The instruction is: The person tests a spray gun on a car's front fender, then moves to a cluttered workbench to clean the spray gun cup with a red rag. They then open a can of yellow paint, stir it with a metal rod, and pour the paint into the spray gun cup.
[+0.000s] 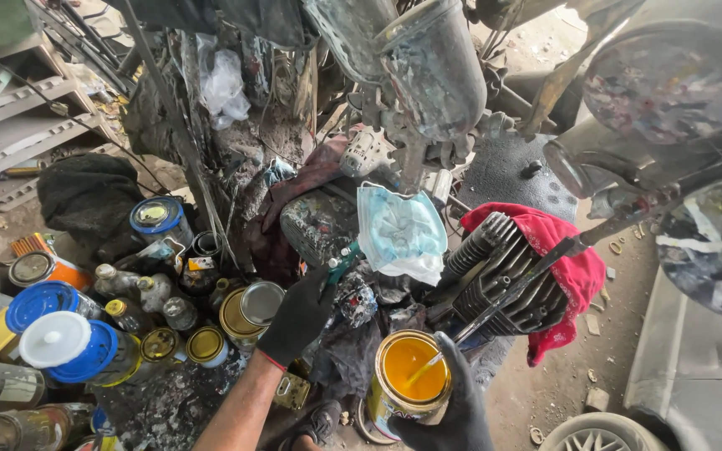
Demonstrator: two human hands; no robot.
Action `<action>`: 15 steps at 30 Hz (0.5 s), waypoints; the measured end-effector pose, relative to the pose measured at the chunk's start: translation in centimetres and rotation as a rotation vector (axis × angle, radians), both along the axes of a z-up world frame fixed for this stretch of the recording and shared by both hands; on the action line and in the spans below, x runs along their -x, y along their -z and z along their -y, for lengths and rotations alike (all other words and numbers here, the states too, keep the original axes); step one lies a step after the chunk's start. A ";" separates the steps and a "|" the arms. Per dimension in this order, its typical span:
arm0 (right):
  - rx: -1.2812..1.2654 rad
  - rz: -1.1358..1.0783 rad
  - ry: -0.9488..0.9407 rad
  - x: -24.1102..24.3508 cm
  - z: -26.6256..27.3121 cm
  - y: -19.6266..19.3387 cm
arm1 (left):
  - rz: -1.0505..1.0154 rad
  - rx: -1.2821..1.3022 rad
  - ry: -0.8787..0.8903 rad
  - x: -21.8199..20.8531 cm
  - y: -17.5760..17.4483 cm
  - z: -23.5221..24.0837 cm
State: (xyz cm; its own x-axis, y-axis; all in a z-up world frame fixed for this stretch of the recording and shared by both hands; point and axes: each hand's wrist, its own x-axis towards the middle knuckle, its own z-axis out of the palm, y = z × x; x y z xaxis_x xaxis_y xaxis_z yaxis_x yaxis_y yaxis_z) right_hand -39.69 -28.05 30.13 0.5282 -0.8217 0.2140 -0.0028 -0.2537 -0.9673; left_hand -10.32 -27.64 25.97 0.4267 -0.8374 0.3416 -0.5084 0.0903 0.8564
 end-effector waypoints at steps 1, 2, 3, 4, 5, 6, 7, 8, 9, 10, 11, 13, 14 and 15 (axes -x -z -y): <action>0.004 0.001 -0.002 0.1 -0.1 -0.3 | 0.001 0.004 -0.002 0.1 -0.3 -0.3; 0.093 -0.093 0.030 0.1 -0.2 -0.7 | 0.002 0.002 -0.003 0.1 -0.6 -0.5; 0.179 -0.189 0.062 0.2 -0.4 -1.0 | 0.001 -0.001 -0.004 0.2 -0.9 -0.9; 0.182 -0.189 0.058 0.3 -0.8 -1.0 | 0.001 0.001 -0.008 0.3 -0.8 -1.3; 0.107 -0.119 0.042 0.3 -1.4 -1.0 | 0.021 0.008 -0.017 0.3 -0.8 -1.8; 0.031 -0.050 0.025 0.4 -1.9 -0.9 | 0.042 0.016 -0.027 0.3 -0.7 -2.3; 0.032 -0.050 0.023 0.6 -2.2 -0.9 | 0.041 0.017 -0.029 0.4 0.1 -2.6; 0.042 -0.076 0.028 0.9 -2.5 -1.0 | 0.085 0.058 -0.052 0.4 0.9 -3.0; 0.054 -0.100 0.033 1.1 -2.8 -1.0 | 0.131 0.101 -0.074 0.4 1.7 -3.4; 0.055 -0.098 0.031 1.3 -3.2 -1.1 | 0.132 0.102 -0.077 0.5 1.7 -4.1; 0.137 -0.122 0.040 1.4 -3.6 -1.3 | 0.146 0.120 -0.103 0.5 1.6 -4.8; 0.219 -0.143 0.042 1.7 -4.1 -1.8 | 0.162 0.137 -0.136 0.5 1.5 -6.2; 0.258 -0.162 0.028 1.9 -4.3 -2.2 | 0.159 0.137 -0.160 0.5 1.5 -7.0; 0.293 -0.181 0.011 2.2 -4.6 -2.5 | 0.154 0.133 -0.186 0.6 1.6 -8.0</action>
State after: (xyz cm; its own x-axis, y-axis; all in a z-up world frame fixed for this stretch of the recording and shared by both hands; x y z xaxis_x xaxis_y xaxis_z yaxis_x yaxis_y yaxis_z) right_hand -41.89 -23.50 32.63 0.5704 -0.7452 0.3453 -0.1724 -0.5197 -0.8368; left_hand -10.94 -19.61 24.41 0.5036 -0.6930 0.5159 -0.6502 0.0892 0.7545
